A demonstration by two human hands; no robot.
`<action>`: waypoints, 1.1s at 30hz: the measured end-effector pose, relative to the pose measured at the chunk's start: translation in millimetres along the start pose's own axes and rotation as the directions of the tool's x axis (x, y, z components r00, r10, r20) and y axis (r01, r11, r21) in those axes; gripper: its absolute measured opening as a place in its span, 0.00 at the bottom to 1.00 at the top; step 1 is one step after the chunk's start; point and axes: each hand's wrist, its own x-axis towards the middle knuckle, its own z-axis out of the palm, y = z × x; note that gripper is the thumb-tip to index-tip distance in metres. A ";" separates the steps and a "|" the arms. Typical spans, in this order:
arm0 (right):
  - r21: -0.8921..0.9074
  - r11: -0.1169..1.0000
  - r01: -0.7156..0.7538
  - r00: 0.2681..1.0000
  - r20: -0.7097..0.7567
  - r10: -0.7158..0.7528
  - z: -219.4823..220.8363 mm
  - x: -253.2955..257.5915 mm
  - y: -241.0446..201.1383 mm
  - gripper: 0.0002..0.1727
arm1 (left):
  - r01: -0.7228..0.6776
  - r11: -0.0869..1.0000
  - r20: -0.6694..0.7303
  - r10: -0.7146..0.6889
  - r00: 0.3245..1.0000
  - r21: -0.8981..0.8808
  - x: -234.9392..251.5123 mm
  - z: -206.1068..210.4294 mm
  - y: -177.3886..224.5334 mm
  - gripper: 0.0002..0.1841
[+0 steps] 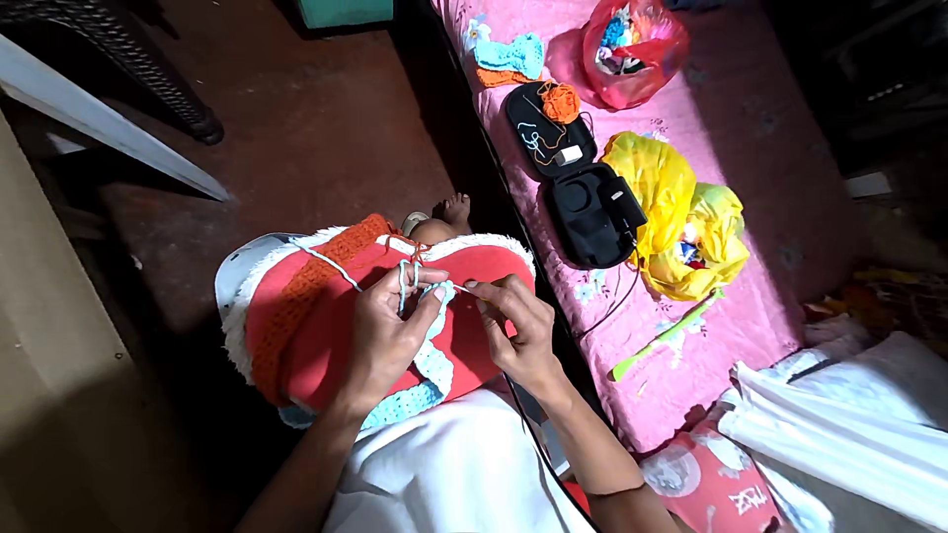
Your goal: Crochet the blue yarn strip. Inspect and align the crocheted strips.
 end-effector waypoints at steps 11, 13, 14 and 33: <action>-0.049 0.999 0.008 1.000 -0.002 -0.008 2.5 1.4 -0.5 0.13 | -0.015 1.000 0.011 0.015 1.000 -0.008 0.2 -0.5 -2.0 0.09; -0.057 0.998 0.010 1.000 0.003 -0.010 2.2 1.6 -1.1 0.13 | -0.019 1.000 0.015 0.019 1.000 -0.013 0.0 -0.9 -2.9 0.09; -0.059 0.998 0.012 1.000 0.005 -0.012 2.2 1.8 -1.3 0.13 | -0.021 1.000 0.020 0.021 1.000 -0.015 -0.1 -1.3 -2.9 0.09; -0.079 0.997 0.022 0.999 -0.023 -0.024 1.8 0.9 -3.2 0.13 | -0.021 0.999 0.012 0.022 1.000 -0.029 0.0 -6.0 -5.0 0.09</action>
